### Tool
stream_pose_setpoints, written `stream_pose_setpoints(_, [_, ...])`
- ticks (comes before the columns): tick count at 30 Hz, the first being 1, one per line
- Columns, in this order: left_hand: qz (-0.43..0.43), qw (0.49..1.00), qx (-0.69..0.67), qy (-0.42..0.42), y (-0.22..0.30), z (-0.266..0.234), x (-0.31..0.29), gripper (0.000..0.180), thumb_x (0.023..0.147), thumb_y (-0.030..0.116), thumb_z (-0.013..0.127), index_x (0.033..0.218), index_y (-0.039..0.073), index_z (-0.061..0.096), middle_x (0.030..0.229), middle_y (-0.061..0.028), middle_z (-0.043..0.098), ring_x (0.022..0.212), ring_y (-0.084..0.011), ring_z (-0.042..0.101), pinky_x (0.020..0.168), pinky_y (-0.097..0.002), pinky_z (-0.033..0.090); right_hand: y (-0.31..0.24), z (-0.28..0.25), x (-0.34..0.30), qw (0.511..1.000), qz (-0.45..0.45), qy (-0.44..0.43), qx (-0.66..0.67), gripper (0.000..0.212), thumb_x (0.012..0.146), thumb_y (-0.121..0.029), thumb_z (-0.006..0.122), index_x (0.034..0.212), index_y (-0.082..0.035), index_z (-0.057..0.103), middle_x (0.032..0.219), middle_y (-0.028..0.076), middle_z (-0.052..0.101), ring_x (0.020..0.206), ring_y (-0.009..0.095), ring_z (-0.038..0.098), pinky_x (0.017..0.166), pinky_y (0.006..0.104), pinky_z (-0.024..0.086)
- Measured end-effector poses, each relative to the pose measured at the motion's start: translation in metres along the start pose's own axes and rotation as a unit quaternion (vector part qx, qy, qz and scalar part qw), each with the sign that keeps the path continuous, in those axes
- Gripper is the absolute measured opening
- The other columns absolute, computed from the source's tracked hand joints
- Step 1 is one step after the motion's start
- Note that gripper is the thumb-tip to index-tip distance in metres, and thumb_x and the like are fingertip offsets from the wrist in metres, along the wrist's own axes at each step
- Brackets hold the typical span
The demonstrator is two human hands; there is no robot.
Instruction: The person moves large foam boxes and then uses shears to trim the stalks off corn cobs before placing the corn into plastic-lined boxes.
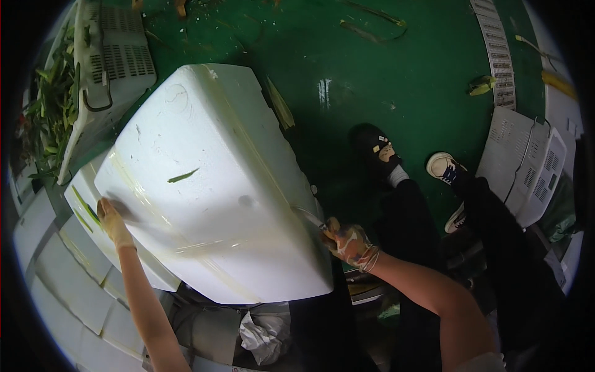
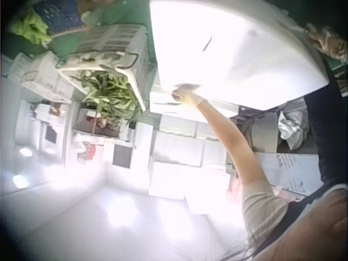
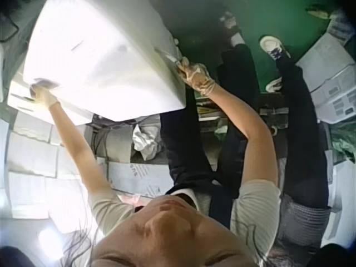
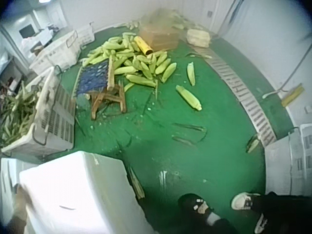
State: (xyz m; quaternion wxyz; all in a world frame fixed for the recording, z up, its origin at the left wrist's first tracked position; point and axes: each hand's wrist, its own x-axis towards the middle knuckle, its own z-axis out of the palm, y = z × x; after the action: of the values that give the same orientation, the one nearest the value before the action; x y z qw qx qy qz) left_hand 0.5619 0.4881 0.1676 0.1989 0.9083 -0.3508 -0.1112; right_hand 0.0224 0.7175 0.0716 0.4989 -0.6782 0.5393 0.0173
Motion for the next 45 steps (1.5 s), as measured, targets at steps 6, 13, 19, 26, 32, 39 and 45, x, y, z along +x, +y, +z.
stream_pose_setpoints(6, [-0.039,0.997,-0.023,-0.058,-0.043,-0.074,-0.097,0.050,0.097,0.038,0.045,0.131,0.002,0.045,0.129,-0.0117,0.051,0.119,-0.0229,0.048,0.103,-0.0316,0.035,-0.003,0.006,-0.074,0.996,0.009,-0.076,-0.041,0.034,0.089,-0.025,0.052,0.119,-0.009,0.054,0.086,0.010,0.063,0.068,0.024,0.060,0.053,0.0359,0.048])
stream_pose_setpoints(13, [-0.008,0.985,-0.096,-0.143,-0.039,-0.060,-0.182,0.045,0.098,0.034,0.044,0.131,0.003,0.046,0.131,-0.0103,0.050,0.119,-0.0210,0.048,0.105,-0.0328,0.035,0.010,0.100,-0.202,0.982,0.154,-0.108,0.017,0.036,0.092,-0.032,0.046,0.120,-0.011,0.055,0.079,0.010,0.061,0.061,0.025,0.057,0.052,0.0375,0.046])
stream_pose_setpoints(19, [-0.022,0.979,-0.140,-0.148,-0.065,-0.114,-0.245,0.045,0.100,0.030,0.040,0.133,0.000,0.043,0.133,-0.0116,0.047,0.121,-0.0229,0.048,0.105,-0.0356,0.034,0.014,0.145,-0.253,0.965,0.251,-0.075,-0.025,0.040,0.093,-0.039,0.041,0.120,-0.012,0.056,0.072,0.011,0.059,0.056,0.028,0.055,0.051,0.0391,0.044])
stream_pose_setpoints(26, [-0.177,0.964,-0.168,0.105,-0.092,-0.232,-0.402,0.037,0.099,0.026,0.042,0.124,0.000,0.051,0.118,-0.0106,0.058,0.109,-0.0183,0.054,0.099,-0.0319,0.040,0.008,0.080,-0.235,0.939,0.204,-0.210,-0.182,0.036,0.092,-0.037,0.044,0.105,-0.007,0.059,0.077,0.015,0.061,0.070,0.031,0.060,0.059,0.0426,0.047])
stream_pose_setpoints(32, [-0.503,0.759,-0.299,0.283,-0.059,-0.240,-0.602,0.039,0.095,0.032,0.050,0.114,-0.001,0.056,0.105,-0.0109,0.061,0.094,-0.0184,0.058,0.088,-0.0310,0.046,-0.120,-0.018,-0.188,0.943,0.012,-0.306,-0.128,0.033,0.084,-0.026,0.059,0.106,-0.003,0.052,0.080,0.015,0.065,0.066,0.032,0.062,0.060,0.0395,0.051])
stream_pose_setpoints(39, [-0.578,0.620,-0.442,0.295,-0.063,-0.164,-0.651,0.041,0.093,0.031,0.055,0.116,-0.003,0.056,0.105,-0.0139,0.062,0.096,-0.0213,0.060,0.088,-0.0326,0.047,-0.159,0.117,-0.153,0.864,-0.288,-0.368,-0.190,0.032,0.087,-0.026,0.057,0.107,-0.002,0.052,0.079,0.016,0.062,0.064,0.032,0.061,0.051,0.0407,0.047])
stream_pose_setpoints(45, [-0.576,0.482,-0.599,0.278,-0.076,-0.081,-0.687,0.041,0.089,0.031,0.062,0.115,0.000,0.057,0.106,-0.0118,0.062,0.095,-0.0195,0.060,0.085,-0.0314,0.048,-0.213,0.250,-0.067,0.914,-0.306,-0.196,-0.180,0.024,0.091,-0.026,0.053,0.087,-0.002,0.051,0.075,0.018,0.062,0.071,0.035,0.062,0.061,0.0394,0.047])
